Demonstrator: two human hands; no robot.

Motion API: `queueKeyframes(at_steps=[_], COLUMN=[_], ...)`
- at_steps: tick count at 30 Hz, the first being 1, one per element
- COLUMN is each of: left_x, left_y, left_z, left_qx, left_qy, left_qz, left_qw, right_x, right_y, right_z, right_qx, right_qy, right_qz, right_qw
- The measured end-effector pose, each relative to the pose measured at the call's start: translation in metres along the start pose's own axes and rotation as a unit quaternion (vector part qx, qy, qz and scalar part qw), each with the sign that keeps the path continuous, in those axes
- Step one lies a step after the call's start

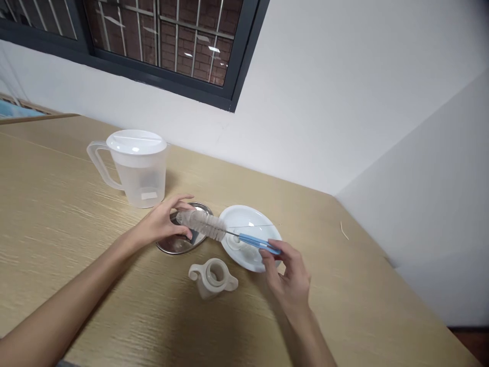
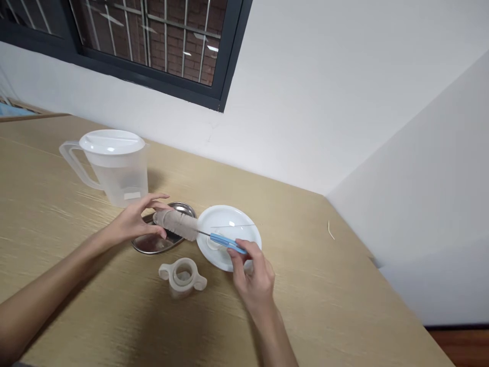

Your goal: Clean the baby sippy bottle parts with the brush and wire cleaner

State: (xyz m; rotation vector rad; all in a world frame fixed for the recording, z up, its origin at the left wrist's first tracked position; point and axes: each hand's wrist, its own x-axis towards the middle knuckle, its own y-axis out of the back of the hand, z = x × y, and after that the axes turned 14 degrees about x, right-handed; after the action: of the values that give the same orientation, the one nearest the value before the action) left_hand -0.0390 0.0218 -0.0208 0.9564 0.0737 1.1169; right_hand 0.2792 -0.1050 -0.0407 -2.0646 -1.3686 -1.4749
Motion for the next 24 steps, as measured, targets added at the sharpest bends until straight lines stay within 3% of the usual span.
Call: queueKeyframes(at_steps=[3, 10, 14, 18, 24], left_x=[0.000, 0.000, 0.001, 0.002, 0.001], left_y=[-0.001, -0.004, 0.000, 0.001, -0.001], left_z=[0.004, 0.010, 0.002, -0.003, -0.001], left_qx=[-0.013, -0.012, -0.040, -0.089, -0.075], left_qy=[-0.001, 0.006, 0.006, 0.022, 0.002], left_qz=[0.003, -0.015, -0.013, -0.021, -0.018], left_qw=[1.000, 1.000, 0.999, 0.996, 0.997], right_x=[-0.004, 0.004, 0.005, 0.003, 0.008], right_y=[0.003, 0.004, -0.001, 0.001, 0.008], right_z=[0.001, -0.011, -0.008, -0.003, -0.009], right_qx=[-0.011, -0.037, 0.022, -0.010, -0.073], right_qy=[0.003, -0.057, -0.009, 0.042, 0.003], right_qz=[0.021, -0.018, 0.007, -0.004, -0.050], right_qw=[1.000, 0.998, 1.000, 0.999, 0.996])
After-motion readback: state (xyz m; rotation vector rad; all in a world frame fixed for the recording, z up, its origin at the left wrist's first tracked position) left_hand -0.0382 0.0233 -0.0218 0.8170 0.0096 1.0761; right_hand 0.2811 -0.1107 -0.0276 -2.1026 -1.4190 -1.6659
